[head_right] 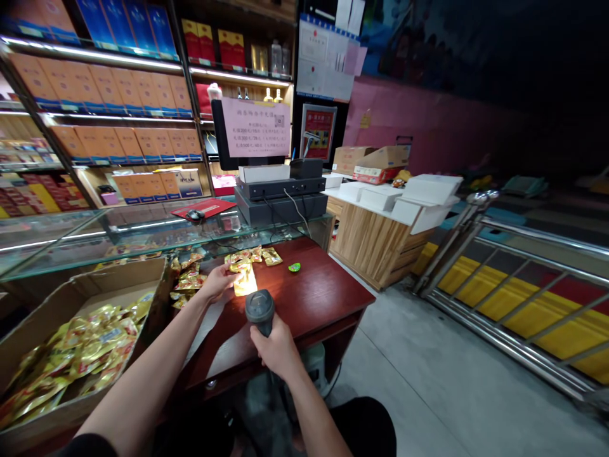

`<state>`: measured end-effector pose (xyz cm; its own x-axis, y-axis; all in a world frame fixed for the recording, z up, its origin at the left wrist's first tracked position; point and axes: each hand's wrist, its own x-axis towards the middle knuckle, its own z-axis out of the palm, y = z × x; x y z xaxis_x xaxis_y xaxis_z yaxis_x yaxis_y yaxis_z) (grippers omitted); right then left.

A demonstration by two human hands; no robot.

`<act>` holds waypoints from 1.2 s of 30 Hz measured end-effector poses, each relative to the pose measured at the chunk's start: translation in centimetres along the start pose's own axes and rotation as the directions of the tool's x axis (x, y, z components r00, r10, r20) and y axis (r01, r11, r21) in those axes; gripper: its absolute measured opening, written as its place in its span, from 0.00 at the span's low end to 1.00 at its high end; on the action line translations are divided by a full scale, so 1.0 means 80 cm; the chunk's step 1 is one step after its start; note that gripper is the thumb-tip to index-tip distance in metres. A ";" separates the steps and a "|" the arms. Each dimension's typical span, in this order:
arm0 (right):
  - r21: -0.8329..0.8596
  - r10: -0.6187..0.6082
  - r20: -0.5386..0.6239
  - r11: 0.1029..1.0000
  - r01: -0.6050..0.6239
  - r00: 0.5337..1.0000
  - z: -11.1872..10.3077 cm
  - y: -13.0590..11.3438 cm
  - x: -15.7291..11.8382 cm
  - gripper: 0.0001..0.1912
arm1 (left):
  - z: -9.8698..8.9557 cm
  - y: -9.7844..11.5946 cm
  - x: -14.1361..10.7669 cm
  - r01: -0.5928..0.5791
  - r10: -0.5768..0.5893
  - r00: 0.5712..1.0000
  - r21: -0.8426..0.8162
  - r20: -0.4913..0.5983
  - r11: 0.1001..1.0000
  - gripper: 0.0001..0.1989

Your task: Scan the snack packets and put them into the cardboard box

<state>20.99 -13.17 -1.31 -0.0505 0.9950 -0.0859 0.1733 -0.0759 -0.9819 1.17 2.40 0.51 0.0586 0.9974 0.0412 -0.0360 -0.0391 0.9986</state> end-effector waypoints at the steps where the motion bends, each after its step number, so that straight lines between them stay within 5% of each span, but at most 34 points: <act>1: -0.002 0.000 -0.001 1.000 0.000 1.000 0.000 0.000 0.000 0.10 | 0.000 0.001 -0.001 -0.004 0.004 1.000 -0.010 -0.007 1.000 0.28; 6: -0.019 -0.006 0.010 1.000 0.007 1.000 0.007 -0.006 0.003 0.10 | -0.002 0.026 -0.016 -0.072 0.068 0.996 -0.077 -0.051 0.994 0.26; 10: -0.025 -0.040 0.064 0.999 0.042 0.997 0.023 -0.017 0.008 0.12 | -0.029 0.072 -0.049 -0.182 0.190 0.958 0.060 -0.214 0.982 0.24; 13: -0.018 -0.031 0.103 0.999 0.033 0.994 0.044 -0.029 0.012 0.15 | -0.073 0.113 -0.094 -0.273 0.351 0.865 0.251 -0.360 0.929 0.22; 17: -0.016 -0.023 0.173 1.000 0.026 0.985 0.078 -0.045 0.014 0.16 | -0.147 0.158 -0.165 -0.272 0.544 0.678 0.519 -0.494 0.810 0.23; 20: -0.024 -0.030 0.234 0.999 0.037 0.972 0.104 -0.052 0.015 0.15 | -0.191 0.179 -0.206 -0.239 0.644 0.547 0.637 -0.535 0.733 0.23; 22: -0.028 -0.039 0.260 0.998 0.048 0.965 0.117 -0.053 0.014 0.15 | -0.204 0.185 -0.222 -0.224 0.681 0.501 0.680 -0.534 0.698 0.21; 24: -0.021 -0.048 0.284 0.998 0.056 0.958 0.123 -0.051 0.012 0.15 | -0.203 0.185 -0.227 -0.202 0.689 0.513 0.709 -0.511 0.676 0.19; 27: -0.003 -0.054 0.309 0.998 0.058 0.949 0.121 -0.046 0.009 0.14 | -0.182 0.174 -0.215 -0.175 0.664 0.590 0.731 -0.459 0.660 0.18; 36: -0.020 -0.013 0.159 1.000 0.016 0.987 0.074 -0.032 0.010 0.15 | -0.086 0.105 -0.119 -0.097 0.463 0.836 0.753 -0.293 0.651 0.18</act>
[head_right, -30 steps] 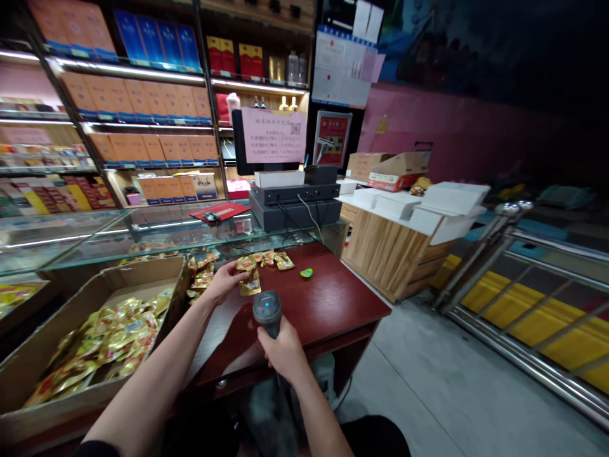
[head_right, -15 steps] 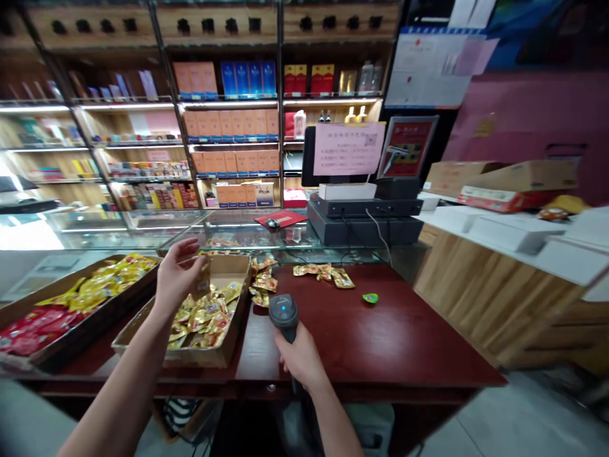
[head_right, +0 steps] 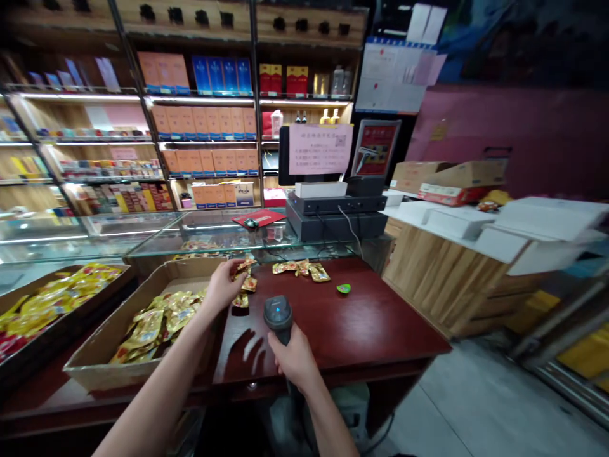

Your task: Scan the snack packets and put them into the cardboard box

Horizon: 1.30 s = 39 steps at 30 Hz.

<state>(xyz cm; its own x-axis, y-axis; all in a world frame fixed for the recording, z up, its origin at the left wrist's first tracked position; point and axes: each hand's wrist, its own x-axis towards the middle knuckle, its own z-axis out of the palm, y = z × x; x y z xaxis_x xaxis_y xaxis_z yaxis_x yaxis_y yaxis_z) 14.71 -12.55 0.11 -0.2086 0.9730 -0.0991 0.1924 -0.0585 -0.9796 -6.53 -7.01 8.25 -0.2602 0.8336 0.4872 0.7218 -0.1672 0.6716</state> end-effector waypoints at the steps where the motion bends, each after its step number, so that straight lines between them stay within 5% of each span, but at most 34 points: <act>1: -0.001 0.009 -0.004 1.000 -0.009 1.000 -0.007 0.001 -0.002 0.15 | 0.020 0.004 0.001 -0.002 0.000 0.998 0.023 0.057 1.000 0.18; 5: 0.001 -0.028 -0.055 1.000 0.028 0.998 -0.038 0.004 -0.012 0.13 | 0.086 0.008 0.006 -0.001 -0.064 0.973 0.281 0.222 0.960 0.24; 9: 0.008 0.012 -0.141 1.000 -0.011 0.990 -0.067 0.012 -0.021 0.13 | 0.116 -0.023 0.018 0.138 -0.252 0.963 0.629 0.096 0.765 0.29; 13: 0.027 0.042 -0.190 0.999 -0.038 0.981 -0.086 0.027 -0.017 0.14 | 0.134 -0.053 0.016 0.166 -0.364 0.924 0.734 0.118 0.658 0.31; 16: 0.051 0.034 -0.197 0.998 -0.024 0.980 -0.090 0.037 -0.007 0.15 | 0.144 -0.050 0.001 -0.001 -0.256 0.932 0.712 0.255 0.702 0.23; 20: 0.059 0.037 -0.168 0.998 -0.027 0.985 -0.088 0.043 0.002 0.15 | 0.154 -0.023 -0.020 -0.244 -0.067 0.891 0.598 0.448 0.764 0.26; 25: 0.080 0.037 -0.152 0.996 -0.025 0.988 -0.088 0.049 0.002 0.15 | 0.164 -0.008 -0.020 -0.301 0.057 0.854 0.402 0.517 0.865 0.23; 27: 0.081 0.045 -0.151 0.996 -0.033 0.987 -0.089 0.049 0.000 0.16 | 0.167 -0.010 -0.013 -0.193 0.066 0.872 0.216 0.485 0.957 0.19; 30: 0.088 0.037 -0.162 0.996 -0.023 0.986 -0.092 0.048 -0.003 0.16 | 0.172 -0.015 0.002 0.191 -0.081 0.870 -0.181 0.487 0.965 0.09; 34: 0.069 0.034 -0.174 0.997 -0.023 0.984 -0.093 0.045 -0.009 0.15 | 0.177 -0.017 0.015 0.594 -0.182 0.701 -0.423 0.689 0.684 0.19; 39: 0.051 0.029 -0.160 0.998 -0.021 0.987 -0.090 0.048 -0.015 0.15 | 0.182 -0.012 0.013 0.735 -0.237 0.588 -0.389 0.773 0.555 0.21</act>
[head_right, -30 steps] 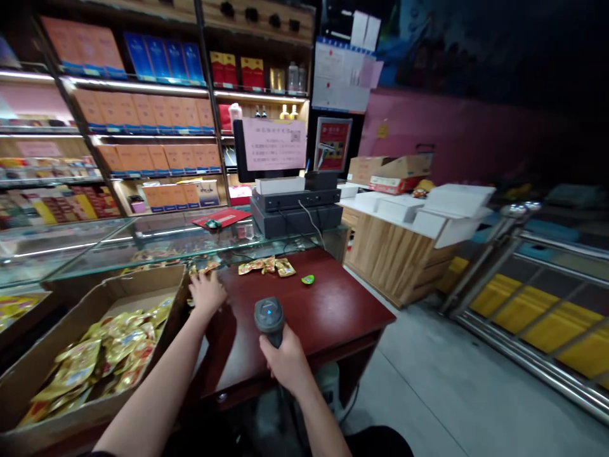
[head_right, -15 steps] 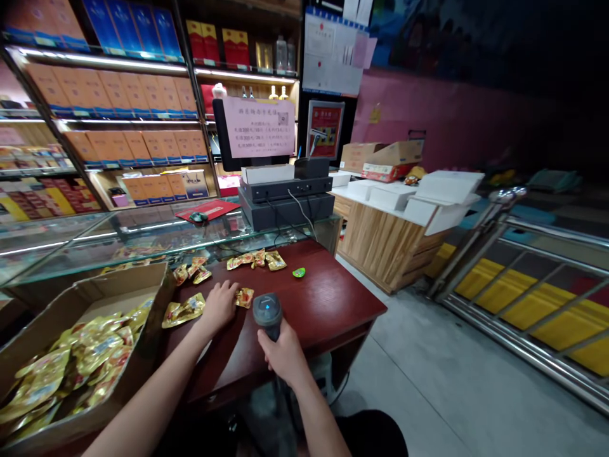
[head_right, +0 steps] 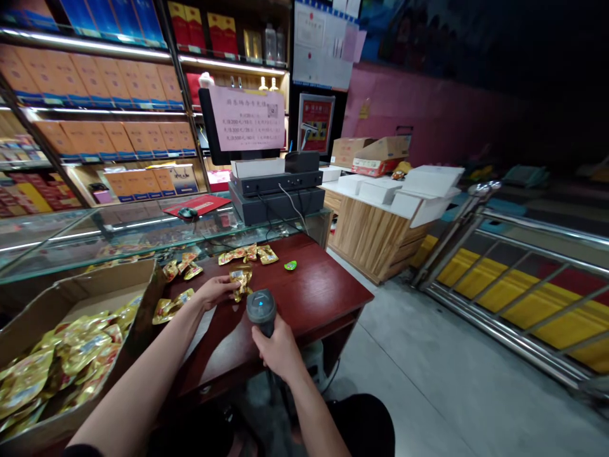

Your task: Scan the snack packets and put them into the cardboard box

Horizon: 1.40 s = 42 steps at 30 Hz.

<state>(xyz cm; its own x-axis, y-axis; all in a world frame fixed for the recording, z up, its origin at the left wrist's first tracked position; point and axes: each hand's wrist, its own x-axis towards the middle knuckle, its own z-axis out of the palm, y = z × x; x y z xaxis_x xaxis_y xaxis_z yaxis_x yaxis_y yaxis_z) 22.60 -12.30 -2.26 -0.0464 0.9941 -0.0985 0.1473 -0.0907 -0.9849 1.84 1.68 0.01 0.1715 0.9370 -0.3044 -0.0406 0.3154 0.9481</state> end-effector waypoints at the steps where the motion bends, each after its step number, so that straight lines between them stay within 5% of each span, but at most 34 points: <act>1: -0.001 -0.005 -0.001 1.000 0.005 1.000 0.000 0.000 0.000 0.15 | 0.002 -0.001 0.000 0.008 -0.008 1.000 -0.006 0.012 1.000 0.21; 22: 0.003 -0.047 -0.014 0.999 0.047 0.999 -0.001 -0.030 -0.007 0.15 | 0.022 0.003 -0.012 0.019 -0.019 0.999 0.005 0.046 1.000 0.23; 26: -0.020 -0.027 -0.018 0.999 0.027 0.999 0.001 -0.032 -0.003 0.15 | 0.010 0.018 -0.033 -0.100 0.100 0.995 0.035 -0.011 0.994 0.25; 33: -0.028 -0.049 0.064 0.998 0.051 0.997 0.038 -0.045 0.012 0.17 | -0.061 0.092 -0.134 -0.383 0.431 0.879 0.236 -0.206 0.893 0.23; 37: -0.018 -0.075 0.123 0.997 0.077 0.990 0.070 -0.058 0.017 0.18 | -0.130 0.125 -0.204 -0.403 0.526 0.766 0.361 -0.370 0.841 0.24; 42: -0.032 -0.074 0.243 0.996 0.084 0.967 0.109 -0.070 0.020 0.18 | -0.210 0.125 -0.267 -0.364 0.536 0.620 0.395 -0.573 0.844 0.31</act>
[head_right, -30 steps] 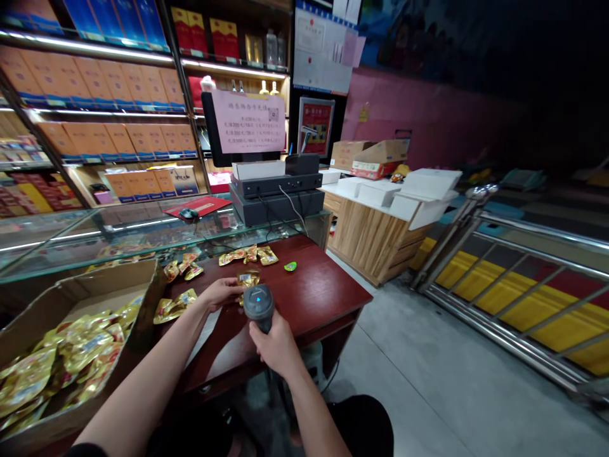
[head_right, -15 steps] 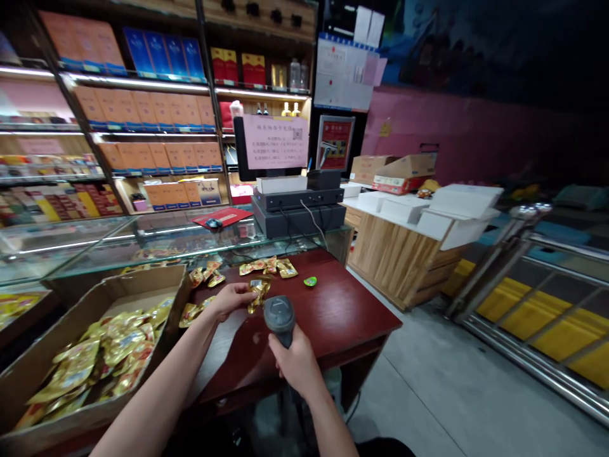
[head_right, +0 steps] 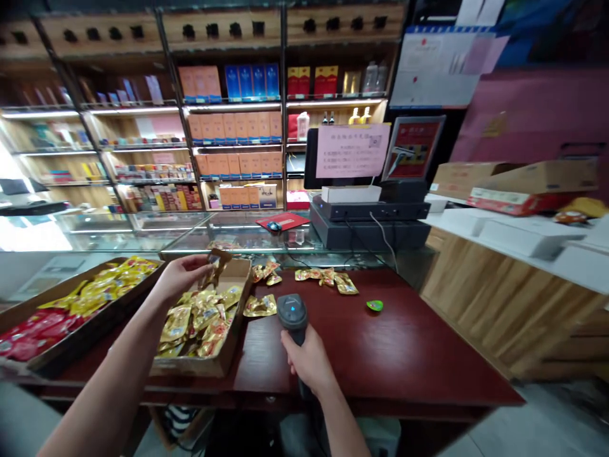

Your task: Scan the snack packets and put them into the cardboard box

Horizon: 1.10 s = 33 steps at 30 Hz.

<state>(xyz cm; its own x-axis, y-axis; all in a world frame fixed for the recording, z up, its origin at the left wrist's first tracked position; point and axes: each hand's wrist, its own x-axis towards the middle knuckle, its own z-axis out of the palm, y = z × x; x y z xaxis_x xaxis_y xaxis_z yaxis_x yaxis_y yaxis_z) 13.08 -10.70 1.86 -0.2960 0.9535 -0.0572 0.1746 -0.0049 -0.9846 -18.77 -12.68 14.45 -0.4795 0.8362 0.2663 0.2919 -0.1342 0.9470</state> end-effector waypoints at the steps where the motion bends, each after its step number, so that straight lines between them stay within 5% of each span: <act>1: -0.006 -0.012 0.019 1.000 0.012 1.000 0.006 -0.001 0.001 0.17 | -0.012 -0.003 -0.001 0.008 -0.008 0.999 0.000 -0.038 1.000 0.33; 5: -0.001 -0.037 0.043 0.999 0.037 0.998 0.018 0.001 0.001 0.17 | -0.011 -0.008 -0.009 -0.007 0.009 0.999 0.043 -0.049 0.999 0.30; 11: 0.009 0.038 -0.040 0.999 -0.038 0.998 -0.003 0.005 -0.007 0.17 | 0.108 -0.020 -0.024 -0.141 0.005 0.947 0.403 0.321 0.904 0.14; 14: -0.002 0.055 -0.102 0.998 -0.056 0.993 -0.024 0.009 -0.017 0.18 | 0.172 -0.034 -0.032 -0.258 -0.097 0.898 0.690 0.430 0.676 0.19; 17: 0.005 0.037 -0.137 0.999 -0.037 0.990 -0.044 0.016 -0.028 0.18 | 0.209 -0.050 -0.036 -0.290 -0.176 0.909 0.875 0.379 0.388 0.23; 24: 0.025 0.051 -0.190 0.999 -0.048 0.981 -0.064 0.026 -0.042 0.16 | 0.228 -0.080 -0.024 -0.213 -0.284 0.913 0.936 0.292 0.279 0.19; 28: 0.038 0.024 -0.184 0.999 -0.017 0.983 -0.069 0.029 -0.050 0.14 | 0.227 -0.087 -0.020 -0.219 -0.325 0.888 0.921 0.325 0.322 0.09; 33: 0.037 0.028 -0.191 0.999 -0.022 0.981 -0.079 0.033 -0.064 0.12 | 0.233 -0.091 -0.033 -0.198 -0.293 0.892 0.879 0.345 0.433 0.11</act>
<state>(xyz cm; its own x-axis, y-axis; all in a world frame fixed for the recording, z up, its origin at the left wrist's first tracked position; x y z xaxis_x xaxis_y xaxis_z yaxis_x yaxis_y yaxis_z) 21.02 -13.69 0.64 -0.1065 0.9929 -0.0526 0.1457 -0.0367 -0.9887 -4.14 -4.01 3.50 -0.2275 0.9684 -0.1022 0.9491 0.2440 0.1994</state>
